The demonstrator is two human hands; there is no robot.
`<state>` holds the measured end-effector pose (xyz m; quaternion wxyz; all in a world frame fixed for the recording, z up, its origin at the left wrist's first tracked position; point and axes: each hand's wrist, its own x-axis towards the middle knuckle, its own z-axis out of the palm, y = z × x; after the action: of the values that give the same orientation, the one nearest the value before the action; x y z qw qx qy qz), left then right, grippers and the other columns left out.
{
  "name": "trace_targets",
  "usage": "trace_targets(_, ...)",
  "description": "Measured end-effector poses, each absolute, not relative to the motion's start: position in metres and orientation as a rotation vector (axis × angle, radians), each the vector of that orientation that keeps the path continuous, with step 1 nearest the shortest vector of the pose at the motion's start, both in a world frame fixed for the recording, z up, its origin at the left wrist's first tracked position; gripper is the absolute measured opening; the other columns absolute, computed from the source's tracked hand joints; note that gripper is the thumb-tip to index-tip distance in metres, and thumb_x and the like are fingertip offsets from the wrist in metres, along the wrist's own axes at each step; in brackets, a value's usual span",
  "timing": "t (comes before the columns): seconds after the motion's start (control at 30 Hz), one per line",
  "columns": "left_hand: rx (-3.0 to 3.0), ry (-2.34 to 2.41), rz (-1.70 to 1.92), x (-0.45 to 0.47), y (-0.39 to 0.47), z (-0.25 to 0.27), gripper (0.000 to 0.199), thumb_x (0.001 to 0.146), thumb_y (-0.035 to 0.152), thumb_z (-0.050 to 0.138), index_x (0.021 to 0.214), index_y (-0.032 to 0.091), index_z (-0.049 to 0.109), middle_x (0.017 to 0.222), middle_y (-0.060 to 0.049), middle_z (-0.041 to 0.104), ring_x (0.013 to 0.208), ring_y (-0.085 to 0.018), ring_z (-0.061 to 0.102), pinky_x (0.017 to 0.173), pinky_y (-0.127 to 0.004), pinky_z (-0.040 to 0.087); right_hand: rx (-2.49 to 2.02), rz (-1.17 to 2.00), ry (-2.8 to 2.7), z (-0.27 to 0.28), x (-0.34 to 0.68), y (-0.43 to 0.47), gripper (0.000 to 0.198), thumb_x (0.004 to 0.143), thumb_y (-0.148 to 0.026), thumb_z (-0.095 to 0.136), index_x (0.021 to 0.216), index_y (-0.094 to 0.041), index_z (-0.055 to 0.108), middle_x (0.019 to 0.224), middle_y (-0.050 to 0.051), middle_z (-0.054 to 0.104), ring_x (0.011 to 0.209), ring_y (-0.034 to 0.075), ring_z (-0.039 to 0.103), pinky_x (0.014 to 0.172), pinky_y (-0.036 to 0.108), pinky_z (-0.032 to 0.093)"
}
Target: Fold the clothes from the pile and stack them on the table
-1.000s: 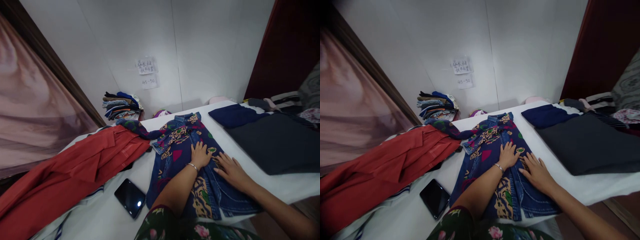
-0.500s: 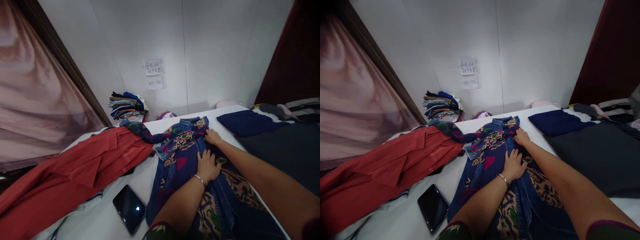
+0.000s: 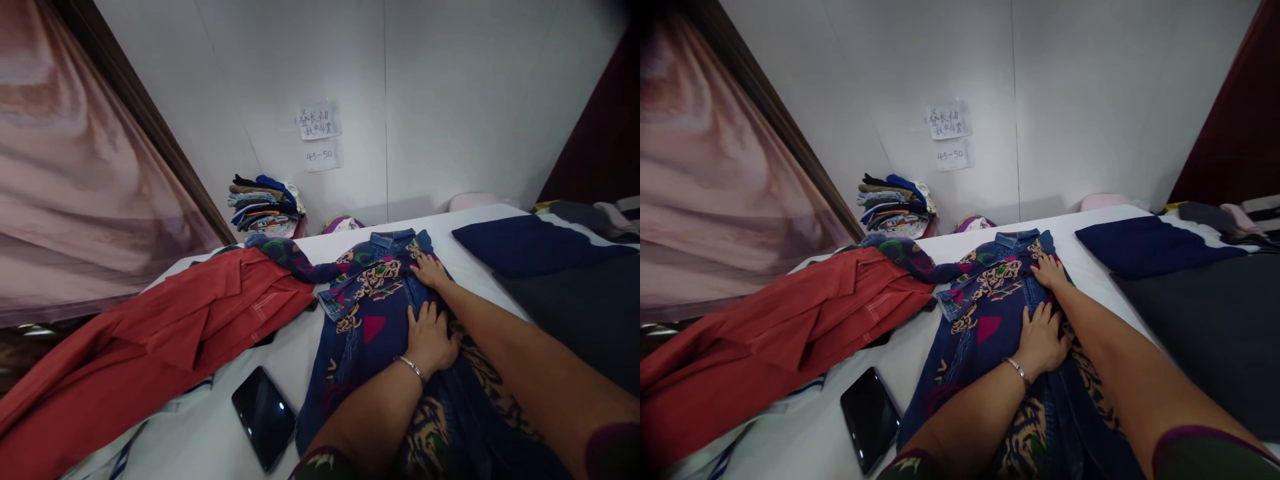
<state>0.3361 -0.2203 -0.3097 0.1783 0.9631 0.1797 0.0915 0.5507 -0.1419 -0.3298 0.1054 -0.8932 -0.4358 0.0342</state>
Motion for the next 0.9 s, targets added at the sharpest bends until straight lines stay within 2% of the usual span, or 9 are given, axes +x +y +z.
trace_targets(0.13,2.714,0.504,0.263,0.336,-0.22,-0.311,0.06,0.094,0.054,0.025,0.14,0.02,0.042,0.153,-0.01,0.033,0.144,-0.025,0.019,0.118,-0.056,0.011,-2.61,0.018,-1.244,-0.316,0.555,-0.153,0.059,0.097,-0.04,0.02,0.146,-0.01,0.033,0.152,0.017,0.033,0.139,0.029,0.03,0.109,0.045,0.031)
trace_targets(0.23,2.698,0.51,0.272,0.336,-0.222,-0.314,0.059,0.093,0.054,0.028,0.139,0.019,0.043,0.153,-0.01,0.033,0.144,-0.025,0.019,0.118,-0.056,0.01,-2.599,-0.065,-1.26,-0.318,0.548,-0.167,0.062,0.096,-0.041,0.018,0.147,-0.008,0.029,0.155,0.018,0.024,0.142,0.031,0.021,0.111,0.049,0.025)
trace_targets(0.33,2.658,0.508,0.224,0.34,-0.221,-0.31,0.057,0.092,0.054,0.034,0.135,0.02,0.048,0.152,-0.009,0.035,0.144,-0.026,0.022,0.117,-0.056,0.011,-2.631,-0.007,-1.344,-0.328,0.54,-0.176,0.062,0.096,-0.044,0.02,0.146,-0.01,0.032,0.155,0.017,0.027,0.143,0.03,0.021,0.112,0.05,0.023)
trace_targets(0.4,2.604,0.485,0.175,0.342,-0.211,-0.299,0.05,0.093,0.052,0.035,0.127,0.023,0.057,0.144,-0.006,0.047,0.138,-0.025,0.034,0.116,-0.051,0.023,-2.656,0.043,-1.361,-0.334,0.537,-0.178,0.062,0.095,-0.045,0.02,0.146,-0.011,0.033,0.154,0.017,0.029,0.142,0.03,0.024,0.111,0.051,0.023)
trace_targets(0.5,2.568,0.579,0.232,0.337,-0.173,-0.272,0.04,0.096,0.042,0.033,0.116,0.027,0.065,0.123,-0.002,0.065,0.115,-0.019,0.056,0.102,-0.034,0.042,-2.661,0.059,-1.361,-0.337,0.537,-0.177,0.064,0.096,-0.046,0.017,0.147,-0.011,0.033,0.156,0.016,0.026,0.142,0.03,0.023,0.112,0.051,0.021)
trace_targets(0.6,2.673,1.005,0.329,0.318,-0.117,-0.246,0.033,0.095,0.031,0.038,0.113,0.027,0.066,0.119,-0.002,0.067,0.112,-0.018,0.057,0.097,-0.029,0.041,-2.649,0.067,-1.373,-0.334,0.537,-0.176,0.065,0.096,-0.047,0.016,0.147,-0.011,0.033,0.156,0.016,0.025,0.142,0.03,0.023,0.112,0.05,0.022)
trace_targets(0.73,2.685,1.28,0.247,0.282,-0.059,-0.237,0.029,0.089,0.02,0.048,0.112,0.017,0.065,0.117,-0.013,0.065,0.108,-0.027,0.057,0.091,-0.037,0.043,-2.631,0.064,-1.353,-0.331,0.534,-0.177,0.065,0.096,-0.047,0.017,0.148,-0.011,0.031,0.156,0.015,0.026,0.142,0.029,0.024,0.112,0.049,0.023)
trace_targets(0.9,2.712,1.402,0.138,0.263,-0.036,-0.248,0.025,0.086,0.016,0.05,0.105,0.02,0.066,0.113,-0.01,0.066,0.103,-0.024,0.059,0.086,-0.032,0.044,-2.618,0.061,-1.321,-0.33,0.531,-0.177,0.065,0.096,-0.049,0.018,0.151,-0.015,0.026,0.155,0.014,0.027,0.142,0.028,0.024,0.112,0.047,0.022)
